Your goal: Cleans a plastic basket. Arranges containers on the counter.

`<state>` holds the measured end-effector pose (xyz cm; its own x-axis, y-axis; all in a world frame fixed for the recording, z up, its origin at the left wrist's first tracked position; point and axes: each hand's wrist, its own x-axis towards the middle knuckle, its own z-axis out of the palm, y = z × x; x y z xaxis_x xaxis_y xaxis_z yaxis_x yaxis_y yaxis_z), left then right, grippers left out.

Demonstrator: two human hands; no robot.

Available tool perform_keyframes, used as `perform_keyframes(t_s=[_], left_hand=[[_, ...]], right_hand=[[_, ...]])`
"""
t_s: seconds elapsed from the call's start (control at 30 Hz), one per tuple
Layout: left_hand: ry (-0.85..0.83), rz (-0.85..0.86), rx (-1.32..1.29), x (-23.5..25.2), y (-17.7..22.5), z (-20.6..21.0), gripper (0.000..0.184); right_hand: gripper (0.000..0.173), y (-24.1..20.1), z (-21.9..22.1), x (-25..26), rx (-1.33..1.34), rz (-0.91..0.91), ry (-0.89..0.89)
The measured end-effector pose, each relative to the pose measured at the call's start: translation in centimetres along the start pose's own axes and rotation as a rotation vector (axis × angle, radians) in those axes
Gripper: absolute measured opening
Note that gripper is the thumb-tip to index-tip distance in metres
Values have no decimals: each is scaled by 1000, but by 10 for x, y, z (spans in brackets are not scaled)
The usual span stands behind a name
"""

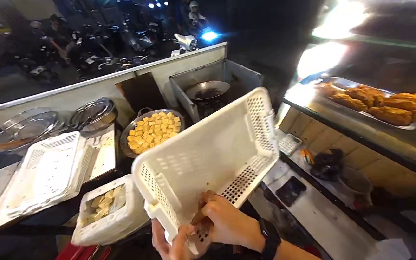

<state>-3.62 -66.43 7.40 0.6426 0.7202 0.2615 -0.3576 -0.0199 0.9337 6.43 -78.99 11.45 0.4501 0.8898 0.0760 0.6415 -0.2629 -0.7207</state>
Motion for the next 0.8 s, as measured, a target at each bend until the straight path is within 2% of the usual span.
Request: perform_keyframes(t_s=[0.03,0.07,0.13,0.17,0.23,0.3,0.37,0.4,0.47,0.5,0.63,0.67,0.73,0.8], left_hand=[[-123,148,93,-3,-2,-4,91],[-253,320,209,1,-2,-7,79],[-434,587,462,15,3,-6,58],[-471,631,528,18,2,-7,55],[-443,565,536,19,-14,-19,57],[-361,464,513,22,-35,-30,67],[-302,409,502,24,-48,-29,73],[-280,412,507,25,-51,-23,72],[-267,476,532,31,-59,-3,67],[-270,516,545,36,-63,11,65],[-302,570,553,57,-74,66,63],[-312,556,552,61,-77,77,64],[-336,510,547,69,-85,95,66],[-388,418,525,76,-96,112,68]], right_hand=[[17,1,-9,-5,52,-29,-68],[15,-1,-18,-13,116,-83,-61],[16,1,-27,-36,225,-175,150],[20,12,-25,-47,291,-132,238],[16,55,-14,-60,385,79,374],[28,102,-7,-80,371,330,570],[30,141,-5,-106,332,567,791],[29,158,-5,-119,300,669,864],[24,196,3,-145,239,867,900],[31,218,10,-157,228,977,902],[89,300,29,-193,346,1456,1041],[98,312,28,-196,396,1543,1079],[108,329,29,-197,443,1653,1106],[109,343,32,-200,412,1688,1046]])
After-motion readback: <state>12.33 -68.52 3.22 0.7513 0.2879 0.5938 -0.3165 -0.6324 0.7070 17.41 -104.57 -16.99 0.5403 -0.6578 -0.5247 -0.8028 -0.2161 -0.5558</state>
